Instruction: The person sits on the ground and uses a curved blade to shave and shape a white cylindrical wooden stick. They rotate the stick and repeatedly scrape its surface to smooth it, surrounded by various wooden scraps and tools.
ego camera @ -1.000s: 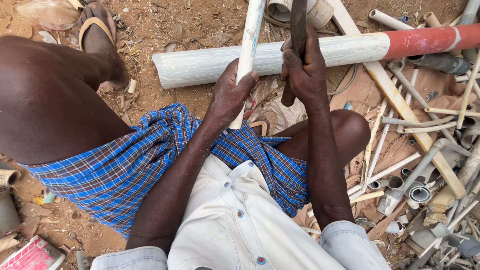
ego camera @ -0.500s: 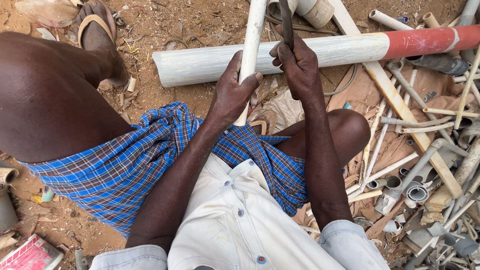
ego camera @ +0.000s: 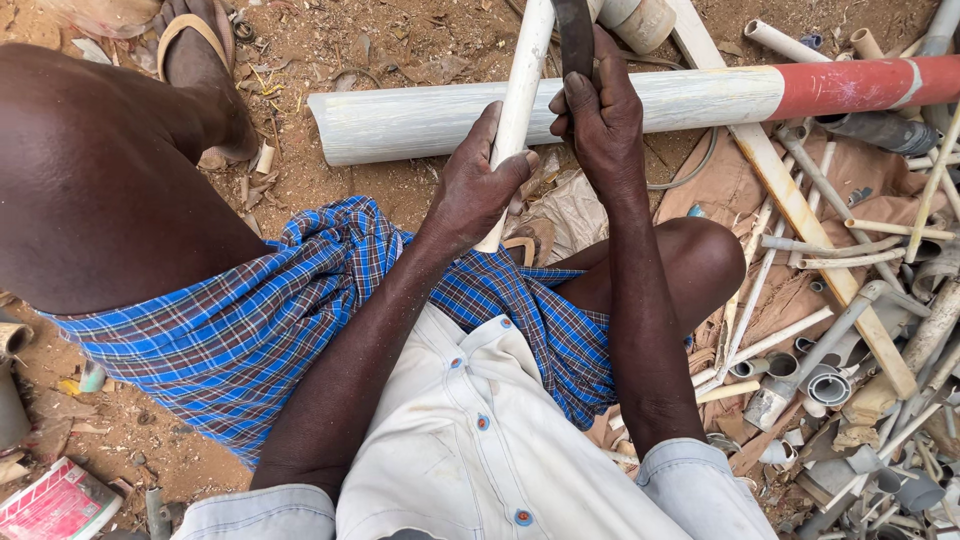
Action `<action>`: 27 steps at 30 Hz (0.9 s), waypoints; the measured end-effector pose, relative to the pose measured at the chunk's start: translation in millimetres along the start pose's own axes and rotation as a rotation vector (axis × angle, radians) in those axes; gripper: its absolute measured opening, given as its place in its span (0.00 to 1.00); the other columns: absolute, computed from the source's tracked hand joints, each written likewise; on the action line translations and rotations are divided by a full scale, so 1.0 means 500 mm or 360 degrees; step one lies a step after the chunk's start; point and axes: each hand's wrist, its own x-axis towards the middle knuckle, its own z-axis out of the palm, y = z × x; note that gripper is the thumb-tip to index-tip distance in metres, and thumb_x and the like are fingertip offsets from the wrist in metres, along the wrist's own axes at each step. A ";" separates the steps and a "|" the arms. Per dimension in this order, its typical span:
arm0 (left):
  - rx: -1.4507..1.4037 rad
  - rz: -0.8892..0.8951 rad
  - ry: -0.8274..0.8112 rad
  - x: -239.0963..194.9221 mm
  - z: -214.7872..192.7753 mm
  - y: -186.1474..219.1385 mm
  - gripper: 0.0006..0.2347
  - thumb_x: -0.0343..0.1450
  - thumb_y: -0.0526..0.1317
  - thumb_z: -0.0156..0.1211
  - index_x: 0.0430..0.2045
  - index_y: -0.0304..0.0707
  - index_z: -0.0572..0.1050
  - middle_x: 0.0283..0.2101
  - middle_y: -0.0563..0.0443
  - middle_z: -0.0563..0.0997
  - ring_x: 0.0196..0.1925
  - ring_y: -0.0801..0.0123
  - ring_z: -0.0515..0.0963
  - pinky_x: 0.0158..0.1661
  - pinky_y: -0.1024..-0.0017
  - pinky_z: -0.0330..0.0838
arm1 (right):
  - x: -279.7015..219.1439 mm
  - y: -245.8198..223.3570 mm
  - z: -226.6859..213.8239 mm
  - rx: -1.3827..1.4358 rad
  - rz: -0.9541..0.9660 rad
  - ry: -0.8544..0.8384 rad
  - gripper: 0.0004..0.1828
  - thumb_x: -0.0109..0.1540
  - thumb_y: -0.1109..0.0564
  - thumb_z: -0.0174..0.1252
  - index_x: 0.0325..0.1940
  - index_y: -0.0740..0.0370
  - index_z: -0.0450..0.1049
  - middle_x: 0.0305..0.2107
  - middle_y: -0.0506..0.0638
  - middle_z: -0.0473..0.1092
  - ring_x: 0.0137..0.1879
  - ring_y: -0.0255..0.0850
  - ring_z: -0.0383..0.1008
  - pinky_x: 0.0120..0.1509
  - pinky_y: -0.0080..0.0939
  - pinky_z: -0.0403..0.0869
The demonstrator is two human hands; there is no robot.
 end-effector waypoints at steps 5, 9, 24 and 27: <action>0.0294 0.0091 0.0087 0.008 0.001 -0.032 0.31 0.74 0.39 0.59 0.72 0.32 0.53 0.45 0.37 0.80 0.37 0.68 0.84 0.36 0.67 0.82 | 0.014 0.011 -0.010 -0.0034 -0.0047 0.0046 0.29 0.80 0.59 0.50 0.84 0.54 0.52 0.32 0.47 0.73 0.34 0.28 0.74 0.37 0.31 0.78; 0.0674 0.0311 0.0196 0.011 0.003 -0.072 0.34 0.75 0.41 0.63 0.71 0.24 0.51 0.60 0.21 0.73 0.58 0.49 0.82 0.53 0.57 0.81 | 0.010 0.011 -0.016 -0.0114 -0.0012 0.0112 0.29 0.80 0.59 0.50 0.85 0.52 0.51 0.33 0.46 0.74 0.34 0.28 0.74 0.35 0.30 0.77; 0.0962 0.0339 0.0323 0.020 -0.004 -0.112 0.34 0.73 0.40 0.67 0.71 0.26 0.53 0.58 0.26 0.77 0.57 0.46 0.82 0.54 0.54 0.79 | 0.005 -0.002 -0.002 -0.0501 -0.0109 0.0087 0.29 0.77 0.57 0.53 0.83 0.49 0.55 0.29 0.48 0.76 0.33 0.35 0.79 0.36 0.41 0.79; 0.0965 0.0519 0.0427 0.019 -0.018 -0.121 0.34 0.73 0.38 0.67 0.71 0.25 0.54 0.60 0.23 0.75 0.58 0.44 0.82 0.52 0.56 0.81 | -0.004 0.014 0.014 -0.0637 -0.0441 0.0004 0.29 0.79 0.58 0.55 0.83 0.47 0.54 0.31 0.48 0.77 0.39 0.35 0.82 0.43 0.41 0.80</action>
